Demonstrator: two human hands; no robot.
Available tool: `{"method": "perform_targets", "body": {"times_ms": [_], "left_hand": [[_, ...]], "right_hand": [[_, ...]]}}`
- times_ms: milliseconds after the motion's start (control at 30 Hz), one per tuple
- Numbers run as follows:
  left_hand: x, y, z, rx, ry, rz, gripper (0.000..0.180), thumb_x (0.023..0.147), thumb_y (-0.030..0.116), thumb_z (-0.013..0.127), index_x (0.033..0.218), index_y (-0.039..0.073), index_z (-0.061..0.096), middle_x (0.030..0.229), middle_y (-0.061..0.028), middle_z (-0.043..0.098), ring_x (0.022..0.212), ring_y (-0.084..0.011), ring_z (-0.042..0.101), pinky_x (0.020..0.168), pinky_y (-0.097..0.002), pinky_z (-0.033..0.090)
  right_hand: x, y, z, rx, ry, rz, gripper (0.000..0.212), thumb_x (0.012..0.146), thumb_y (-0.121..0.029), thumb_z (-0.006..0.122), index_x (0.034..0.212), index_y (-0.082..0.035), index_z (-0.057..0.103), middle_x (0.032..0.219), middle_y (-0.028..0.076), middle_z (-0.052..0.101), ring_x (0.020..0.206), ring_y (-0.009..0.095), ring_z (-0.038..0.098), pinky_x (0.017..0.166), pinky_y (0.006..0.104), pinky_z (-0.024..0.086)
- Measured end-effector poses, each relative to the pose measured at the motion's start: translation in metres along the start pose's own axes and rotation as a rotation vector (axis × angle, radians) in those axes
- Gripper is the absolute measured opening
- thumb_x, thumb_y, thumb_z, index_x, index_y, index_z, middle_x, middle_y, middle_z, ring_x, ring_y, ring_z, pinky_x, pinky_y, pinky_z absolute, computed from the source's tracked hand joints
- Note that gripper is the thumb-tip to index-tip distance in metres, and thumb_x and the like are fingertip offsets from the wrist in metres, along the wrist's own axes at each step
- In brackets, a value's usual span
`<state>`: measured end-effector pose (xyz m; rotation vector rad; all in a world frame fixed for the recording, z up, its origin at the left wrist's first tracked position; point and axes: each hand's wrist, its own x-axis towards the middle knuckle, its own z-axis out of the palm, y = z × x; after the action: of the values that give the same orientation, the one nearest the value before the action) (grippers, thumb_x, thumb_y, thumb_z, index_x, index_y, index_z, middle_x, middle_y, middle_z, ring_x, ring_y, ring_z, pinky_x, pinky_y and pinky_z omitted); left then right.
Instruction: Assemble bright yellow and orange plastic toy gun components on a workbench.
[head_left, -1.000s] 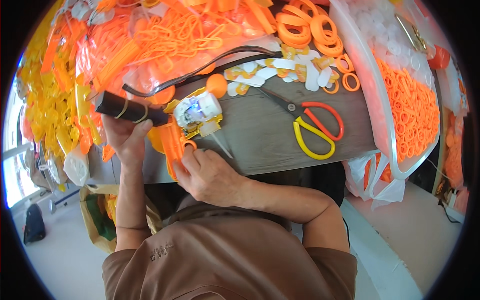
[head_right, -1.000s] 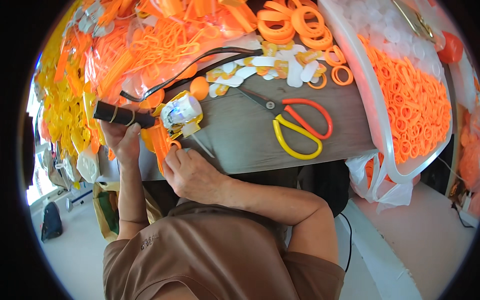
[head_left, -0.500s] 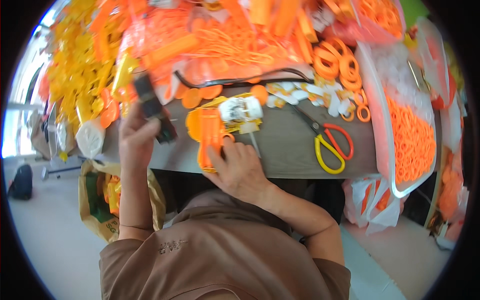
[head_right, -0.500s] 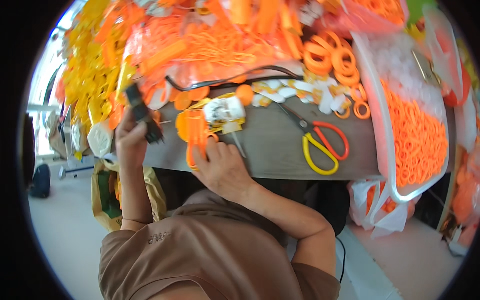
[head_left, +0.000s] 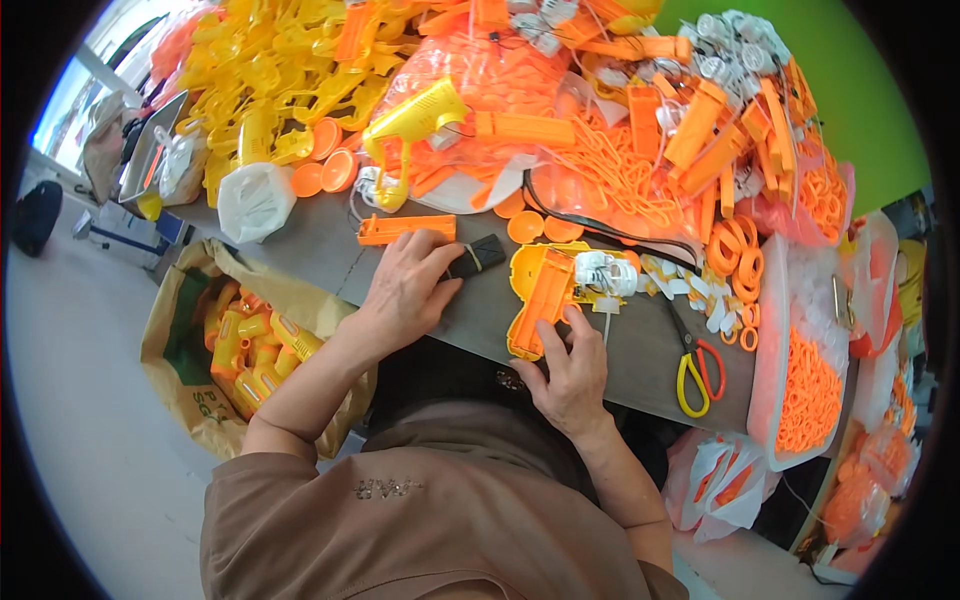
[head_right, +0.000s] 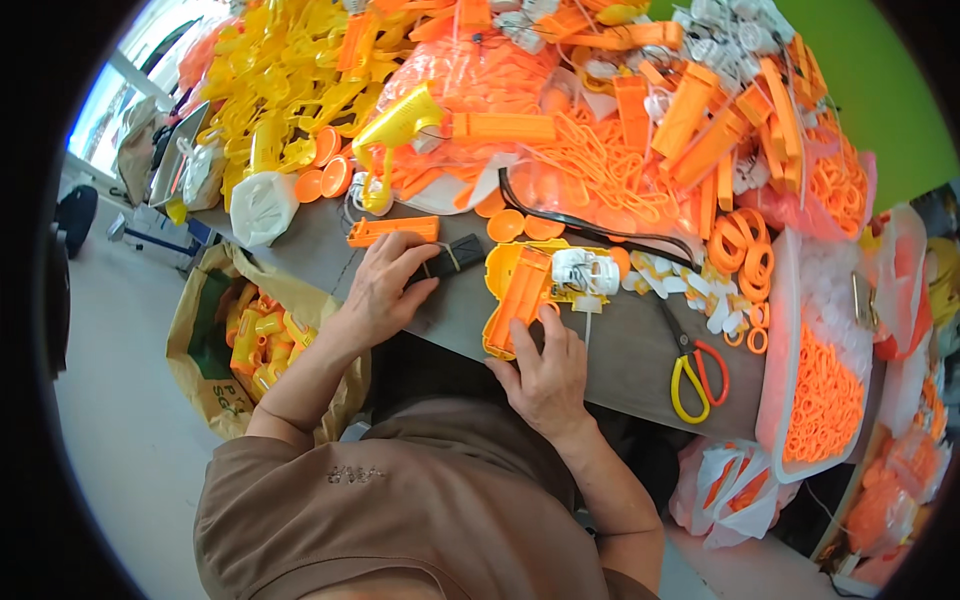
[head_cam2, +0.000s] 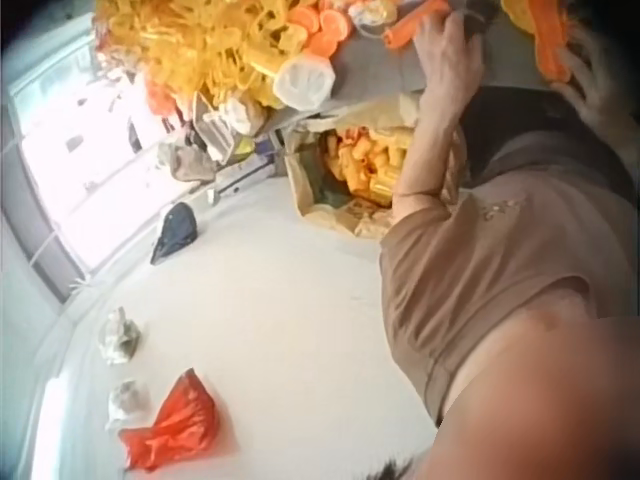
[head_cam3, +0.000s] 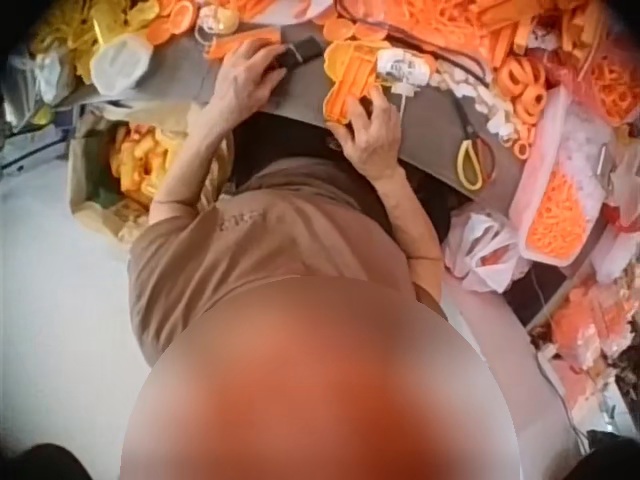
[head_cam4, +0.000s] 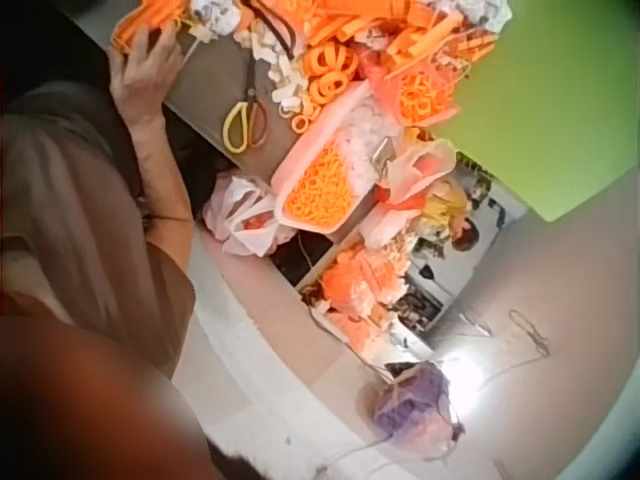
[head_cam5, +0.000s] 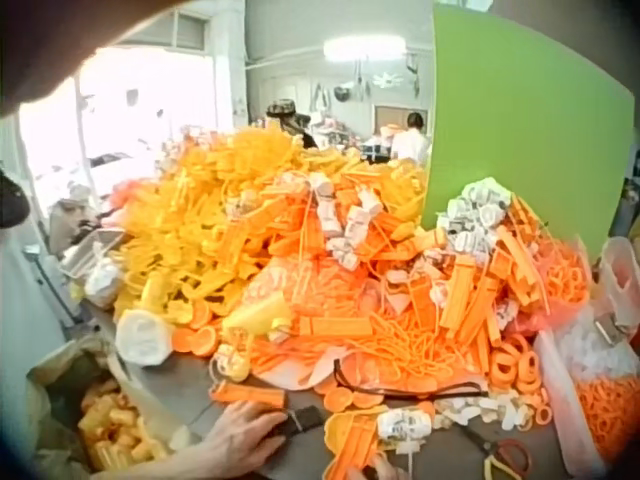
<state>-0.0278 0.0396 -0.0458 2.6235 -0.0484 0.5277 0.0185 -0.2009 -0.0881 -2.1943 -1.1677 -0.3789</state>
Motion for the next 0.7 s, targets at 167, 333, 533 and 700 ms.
{"method": "perform_targets", "body": {"times_ms": [167, 333, 533, 700], "left_hand": [[0.019, -0.048, -0.028, -0.077, 0.380, -0.095, 0.030, 0.073, 0.011, 0.073, 0.100, 0.003, 0.065, 0.110, -0.0140, 0.059, 0.102, -0.0285, 0.057, 0.087, -0.0361, 0.046], [0.070, -0.108, -0.045, 0.068, 0.437, -0.102, 0.047, 0.074, 0.021, 0.074, 0.115, 0.005, 0.058, 0.112, -0.0145, 0.060, 0.104, -0.0282, 0.058, 0.089, -0.0356, 0.046], [0.116, -0.148, -0.057, -0.177, -0.131, -0.293, 0.067, 0.072, 0.025, 0.079, 0.129, 0.005, 0.050, 0.122, -0.0126, 0.057, 0.114, -0.0236, 0.052, 0.097, -0.0353, 0.041], [0.113, -0.151, -0.059, -0.254, -0.160, -0.212, 0.064, 0.072, 0.023, 0.078, 0.128, 0.007, 0.051, 0.115, -0.0110, 0.059, 0.109, -0.0203, 0.053, 0.094, -0.0344, 0.042]], "right_hand": [[-0.001, 0.001, -0.004, 0.191, 0.066, 0.093, 0.052, 0.071, -0.014, 0.075, 0.116, 0.001, 0.055, 0.122, 0.020, 0.046, 0.082, 0.026, 0.051, 0.075, 0.0362, 0.045], [-0.002, 0.010, 0.003, 0.218, 0.143, 0.119, 0.033, 0.089, -0.018, 0.061, 0.114, 0.002, 0.055, 0.118, 0.015, 0.051, 0.077, 0.015, 0.049, 0.062, 0.0228, 0.044], [-0.002, 0.008, 0.004, 0.315, 0.181, 0.196, 0.030, 0.089, -0.014, 0.061, 0.112, 0.003, 0.056, 0.116, 0.014, 0.052, 0.073, 0.014, 0.048, 0.063, 0.0231, 0.044], [-0.004, 0.007, 0.004, 0.303, 0.194, 0.197, 0.028, 0.088, -0.012, 0.061, 0.112, 0.003, 0.056, 0.115, 0.014, 0.053, 0.072, 0.013, 0.049, 0.064, 0.0231, 0.045]]}}
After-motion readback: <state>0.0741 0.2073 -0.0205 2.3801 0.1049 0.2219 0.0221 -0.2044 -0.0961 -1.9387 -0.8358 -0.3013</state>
